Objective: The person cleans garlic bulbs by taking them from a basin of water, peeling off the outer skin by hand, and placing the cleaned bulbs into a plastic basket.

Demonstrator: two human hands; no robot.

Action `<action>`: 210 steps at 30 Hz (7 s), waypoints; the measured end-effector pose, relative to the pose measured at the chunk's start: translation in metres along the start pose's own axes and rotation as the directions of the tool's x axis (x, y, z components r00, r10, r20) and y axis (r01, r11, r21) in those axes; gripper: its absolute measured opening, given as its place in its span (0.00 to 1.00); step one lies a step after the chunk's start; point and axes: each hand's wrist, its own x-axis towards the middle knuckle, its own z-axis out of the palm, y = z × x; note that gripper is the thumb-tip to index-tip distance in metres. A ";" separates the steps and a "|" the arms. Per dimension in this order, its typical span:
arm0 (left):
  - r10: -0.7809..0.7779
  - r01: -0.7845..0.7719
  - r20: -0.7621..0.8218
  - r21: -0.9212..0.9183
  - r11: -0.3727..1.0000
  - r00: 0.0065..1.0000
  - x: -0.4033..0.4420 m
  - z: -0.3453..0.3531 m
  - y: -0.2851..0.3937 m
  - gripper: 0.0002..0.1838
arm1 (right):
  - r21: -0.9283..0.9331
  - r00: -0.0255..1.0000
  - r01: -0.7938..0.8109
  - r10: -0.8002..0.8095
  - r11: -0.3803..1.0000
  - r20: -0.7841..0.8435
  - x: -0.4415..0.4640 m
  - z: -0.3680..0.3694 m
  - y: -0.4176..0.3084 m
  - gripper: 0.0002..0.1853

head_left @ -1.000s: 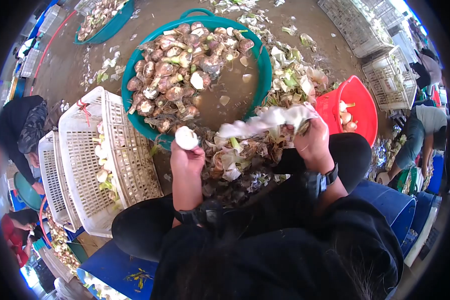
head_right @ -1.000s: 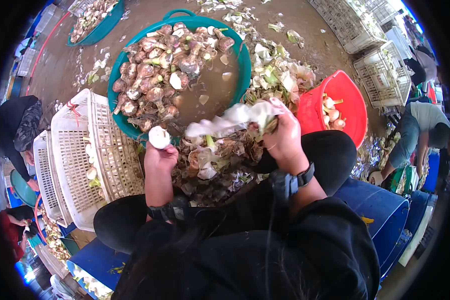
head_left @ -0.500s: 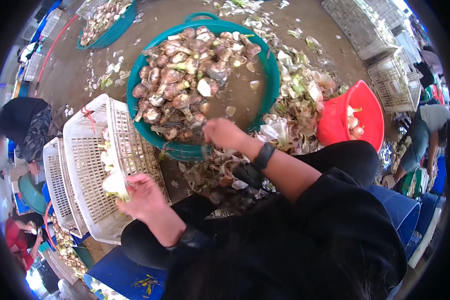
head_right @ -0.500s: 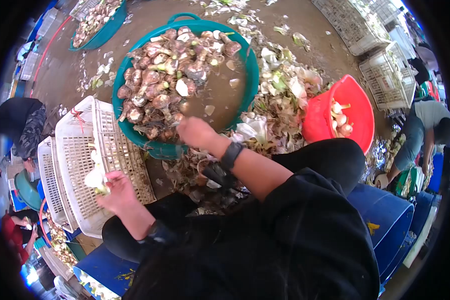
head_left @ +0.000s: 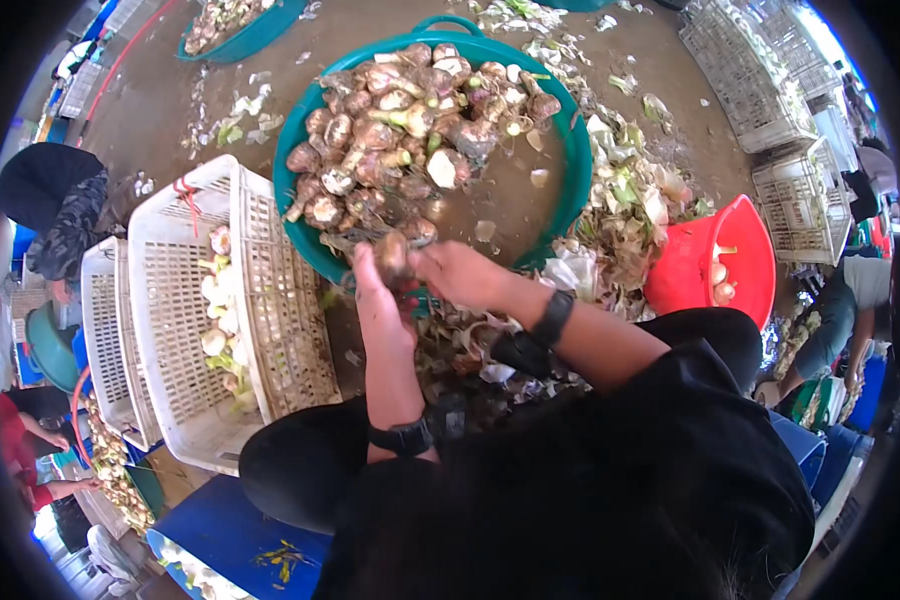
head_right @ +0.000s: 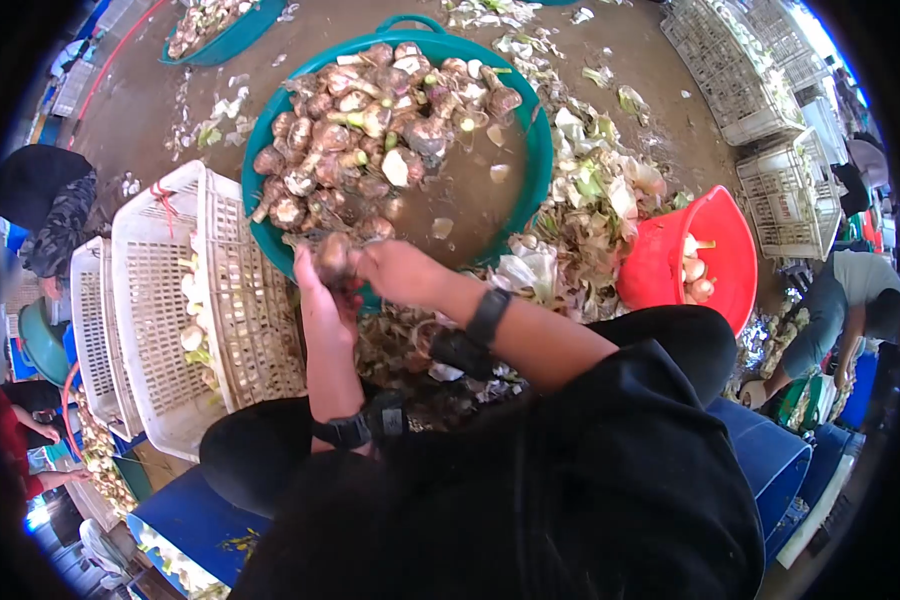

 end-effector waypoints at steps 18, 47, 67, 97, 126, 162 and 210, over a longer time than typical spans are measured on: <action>0.032 -0.123 0.564 0.124 0.985 0.825 -0.015 -0.003 -0.003 0.22 | 0.916 0.907 -0.349 0.314 0.195 0.279 -0.072 -0.014 0.002 0.17; 0.208 -0.213 -0.095 -0.054 0.976 0.974 -0.036 0.011 -0.022 0.13 | -0.459 0.928 -0.253 0.080 0.852 -0.364 -0.147 -0.081 0.000 0.16; 0.212 -0.227 0.117 0.130 0.965 0.970 -0.058 0.027 -0.021 0.09 | -0.712 0.937 0.140 -0.325 0.689 -0.130 -0.104 0.001 -0.024 0.07; 0.087 -0.014 0.447 -0.164 0.986 0.890 -0.054 0.015 -0.044 0.10 | 0.610 0.945 0.305 -0.155 0.731 -0.287 -0.158 -0.041 -0.003 0.08; -0.145 0.162 0.073 -0.418 0.894 0.987 -0.045 0.008 -0.034 0.11 | -0.365 0.901 -0.060 -0.107 0.929 -0.420 -0.147 -0.125 0.004 0.24; 0.659 -0.454 0.019 0.739 0.497 0.752 0.013 -0.013 -0.026 0.32 | -0.108 0.814 -0.357 0.365 0.928 0.452 0.061 -0.005 0.058 0.29; 0.233 -0.828 0.842 0.361 0.429 0.487 -0.052 0.011 -0.034 0.21 | 0.774 0.922 -0.050 0.327 0.632 -0.207 -0.095 -0.033 0.012 0.13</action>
